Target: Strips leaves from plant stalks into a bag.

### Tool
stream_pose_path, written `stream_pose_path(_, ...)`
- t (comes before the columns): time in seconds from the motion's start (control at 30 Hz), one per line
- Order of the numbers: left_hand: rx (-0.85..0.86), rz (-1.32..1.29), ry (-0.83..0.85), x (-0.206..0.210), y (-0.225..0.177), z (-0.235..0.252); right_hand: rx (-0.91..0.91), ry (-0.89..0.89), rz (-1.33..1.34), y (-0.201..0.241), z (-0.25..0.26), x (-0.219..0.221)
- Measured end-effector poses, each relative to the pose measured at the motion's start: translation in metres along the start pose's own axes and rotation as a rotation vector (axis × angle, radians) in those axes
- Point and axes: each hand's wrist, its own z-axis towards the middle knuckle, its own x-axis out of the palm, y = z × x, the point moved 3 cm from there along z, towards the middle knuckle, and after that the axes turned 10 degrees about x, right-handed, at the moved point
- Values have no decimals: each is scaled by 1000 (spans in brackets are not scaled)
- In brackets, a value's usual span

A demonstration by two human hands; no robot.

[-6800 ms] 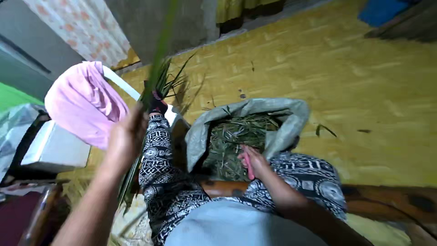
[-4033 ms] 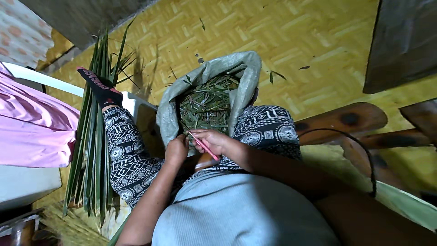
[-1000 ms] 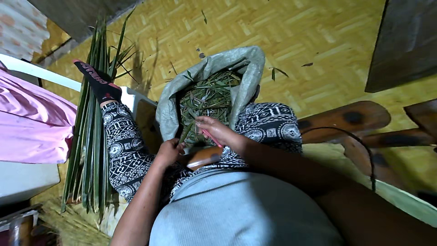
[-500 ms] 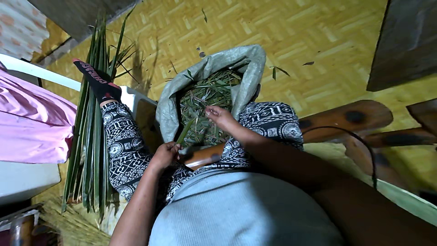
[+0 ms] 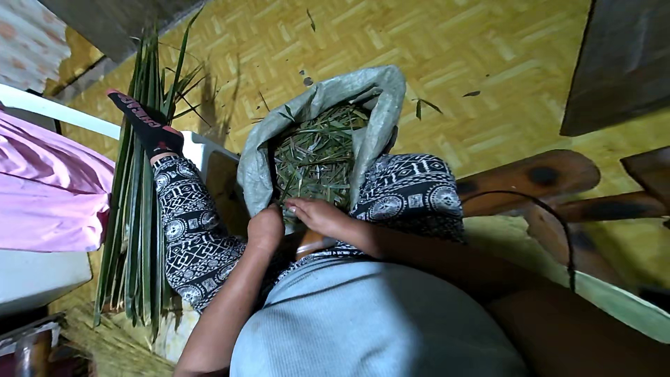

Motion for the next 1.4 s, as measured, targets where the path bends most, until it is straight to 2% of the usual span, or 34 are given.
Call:
stream_pose_path(0.37, 1, 6, 29, 3, 0, 0, 154, -131, -191, -25, 25, -7)
stream_pose_path(0.57, 11, -146, -6, 3, 15, -4, 346, -276, 17, -63, 45, -33)
stream_pose_path(0.63, 34, -220, -24, 4, 21, -1, 318, -292, 103, -61, 41, -36)
stream_pose_path(0.7, 56, -299, -46, 6, 24, 3, 208, -233, 150, -49, 33, -30)
stream_pose_path(0.83, 79, -466, -63, 6, 28, 8, -2, -122, 107, -28, 17, 1)
stream_pose_path(0.9, 82, -523, -40, 6, 28, 7, -12, -113, 51, -28, 18, 4)
stream_pose_path(1.0, 95, -584, -16, 9, 31, 4, 128, -177, 39, -40, 32, -11)
stream_pose_path(1.1, 92, -599, -6, 11, 32, 2, 315, -246, 204, -55, 41, -29)
stream_pose_path(1.2, 91, -577, -5, 11, 32, 2, 317, -231, 400, -53, 36, -27)
stream_pose_path(1.3, 103, -554, 0, 13, 28, 4, 222, -80, 658, -41, 26, -3)
stream_pose_path(1.4, 122, -564, 11, 13, 24, 4, 268, 67, 959, -35, 22, 7)
